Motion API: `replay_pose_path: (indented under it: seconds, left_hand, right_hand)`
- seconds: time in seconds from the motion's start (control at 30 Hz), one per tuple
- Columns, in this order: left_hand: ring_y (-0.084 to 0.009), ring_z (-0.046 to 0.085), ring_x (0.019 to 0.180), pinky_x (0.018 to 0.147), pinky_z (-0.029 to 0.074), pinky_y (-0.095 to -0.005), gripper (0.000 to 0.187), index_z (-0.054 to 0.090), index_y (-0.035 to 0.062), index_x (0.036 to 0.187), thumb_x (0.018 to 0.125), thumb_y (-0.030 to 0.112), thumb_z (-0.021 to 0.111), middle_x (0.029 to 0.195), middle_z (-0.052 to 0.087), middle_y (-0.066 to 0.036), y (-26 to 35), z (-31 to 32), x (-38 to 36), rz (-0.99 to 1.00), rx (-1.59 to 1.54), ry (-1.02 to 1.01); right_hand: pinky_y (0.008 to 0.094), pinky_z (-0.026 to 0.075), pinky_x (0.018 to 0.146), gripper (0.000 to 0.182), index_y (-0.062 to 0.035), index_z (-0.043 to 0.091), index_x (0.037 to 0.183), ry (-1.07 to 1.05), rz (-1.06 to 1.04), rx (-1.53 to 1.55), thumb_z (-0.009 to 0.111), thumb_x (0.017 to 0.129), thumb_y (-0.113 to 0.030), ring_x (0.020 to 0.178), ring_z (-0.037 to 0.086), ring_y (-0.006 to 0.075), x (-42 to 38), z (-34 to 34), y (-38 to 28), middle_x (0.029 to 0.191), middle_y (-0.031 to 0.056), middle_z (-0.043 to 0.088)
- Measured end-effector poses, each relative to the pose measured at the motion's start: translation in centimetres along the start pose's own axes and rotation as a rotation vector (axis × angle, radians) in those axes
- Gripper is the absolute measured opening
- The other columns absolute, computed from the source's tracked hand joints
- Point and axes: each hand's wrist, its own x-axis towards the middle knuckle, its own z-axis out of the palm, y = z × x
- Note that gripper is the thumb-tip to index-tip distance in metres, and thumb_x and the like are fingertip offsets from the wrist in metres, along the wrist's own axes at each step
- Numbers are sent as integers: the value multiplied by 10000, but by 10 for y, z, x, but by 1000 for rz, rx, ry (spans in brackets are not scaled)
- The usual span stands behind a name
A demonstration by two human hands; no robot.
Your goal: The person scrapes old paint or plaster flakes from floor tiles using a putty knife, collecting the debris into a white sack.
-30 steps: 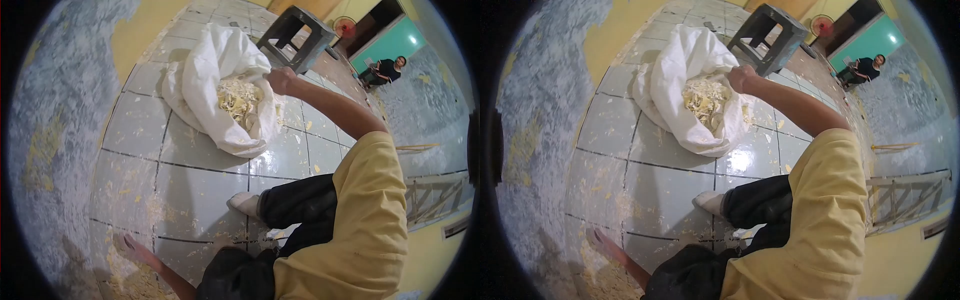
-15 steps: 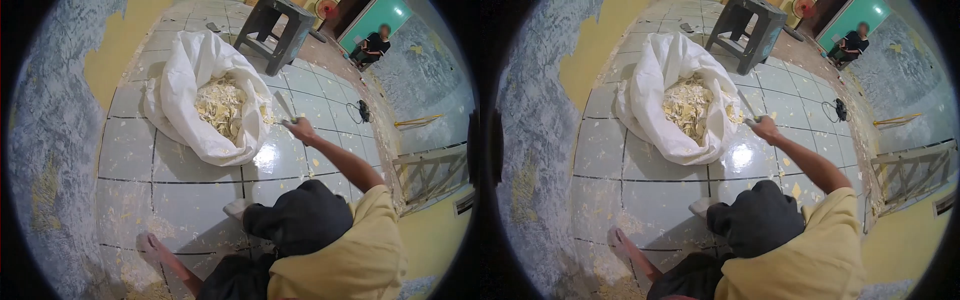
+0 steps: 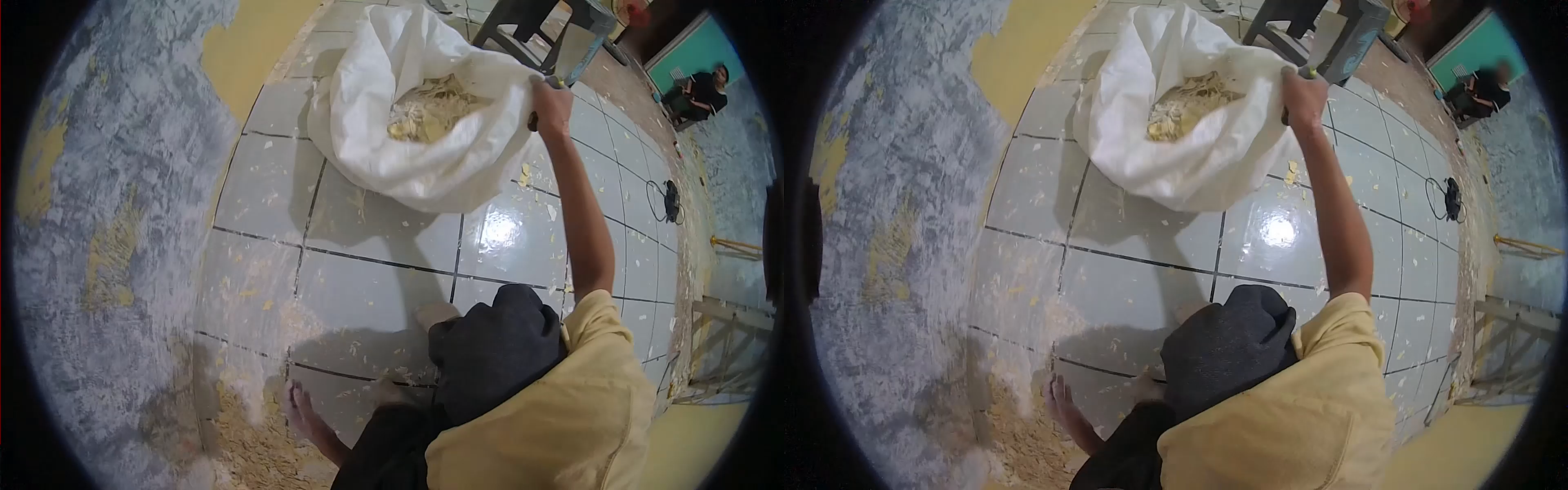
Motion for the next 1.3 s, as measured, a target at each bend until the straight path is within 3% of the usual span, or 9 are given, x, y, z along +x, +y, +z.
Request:
replay_pose_path:
  seconds: [0.17, 0.23, 0.3, 0.4, 0.6, 0.77, 0.97, 1.1, 1.3]
  left_hand:
    - [-252, 508, 1160, 975, 374, -375, 394, 473, 2, 1242, 927, 239, 473, 1265, 502, -158, -25, -24, 1, -204, -160, 257]
    - [-259, 506, 1161, 972, 378, -368, 402, 465, -4, 1246, 927, 241, 475, 1262, 504, -160, -25, -25, 5, -217, -160, 238]
    - [-265, 504, 1162, 969, 382, -360, 411, 458, -9, 1251, 928, 242, 477, 1260, 505, -163, -18, -25, 15, -220, -176, 225]
    - [-270, 501, 1162, 965, 388, -353, 432, 434, -28, 1268, 934, 244, 471, 1262, 500, -174, -14, -9, 28, -253, -187, 126]
    - [-281, 446, 1232, 1007, 369, -366, 494, 323, -37, 1349, 950, 222, 458, 1313, 451, -166, -18, -12, 42, 113, 158, -89]
    - [-286, 490, 1188, 980, 394, -366, 468, 366, -42, 1320, 959, 245, 443, 1283, 491, -183, -6, -2, 22, -209, -193, 104]
    - [-287, 489, 1192, 977, 393, -384, 471, 370, -32, 1321, 958, 259, 446, 1295, 483, -181, -20, 0, 14, -214, -149, 23]
    - [-290, 492, 1186, 977, 392, -383, 478, 374, -27, 1322, 955, 269, 455, 1293, 484, -173, -14, 0, 16, -198, -154, 1]
    - [-284, 477, 1201, 996, 369, -389, 422, 420, -24, 1290, 948, 221, 455, 1274, 492, -164, 54, 17, 44, 2, 38, -242]
  right_hand:
    - [336, 462, 557, 326, 79, 641, 794, -105, 75, 141, 657, 711, -236, 620, 599, 187, 13, 9, -8, 717, 125, 637]
    - [320, 439, 522, 315, 74, 640, 820, 8, -120, 138, 656, 714, -222, 584, 566, 162, -7, -1, -18, 694, 88, 616]
    - [309, 420, 504, 296, 72, 640, 816, -251, -16, 110, 654, 719, -207, 570, 552, 152, -13, -1, -18, 691, 84, 614]
    - [311, 431, 536, 282, 63, 641, 844, -195, -5, 138, 639, 747, -202, 595, 554, 157, -24, 1, -50, 726, 78, 618]
    - [306, 450, 577, 265, 50, 643, 868, -171, 39, 112, 628, 777, -199, 637, 565, 162, -29, 23, -46, 769, 79, 628]
    - [285, 448, 533, 317, 64, 649, 916, -297, 106, -59, 653, 775, -220, 603, 575, 157, -37, 17, -45, 751, 90, 628]
    - [298, 419, 469, 296, 11, 609, 857, -463, 14, 154, 653, 810, -278, 523, 514, 136, -25, -10, -14, 689, 61, 568]
    - [269, 374, 404, 367, -46, 464, 934, -281, 315, 533, 548, 885, -400, 428, 418, 114, -27, -57, 28, 611, 10, 386]
    - [327, 427, 439, 341, 44, 517, 1053, -23, 388, -105, 519, 785, -166, 501, 545, 195, -71, -151, 186, 688, 119, 560]
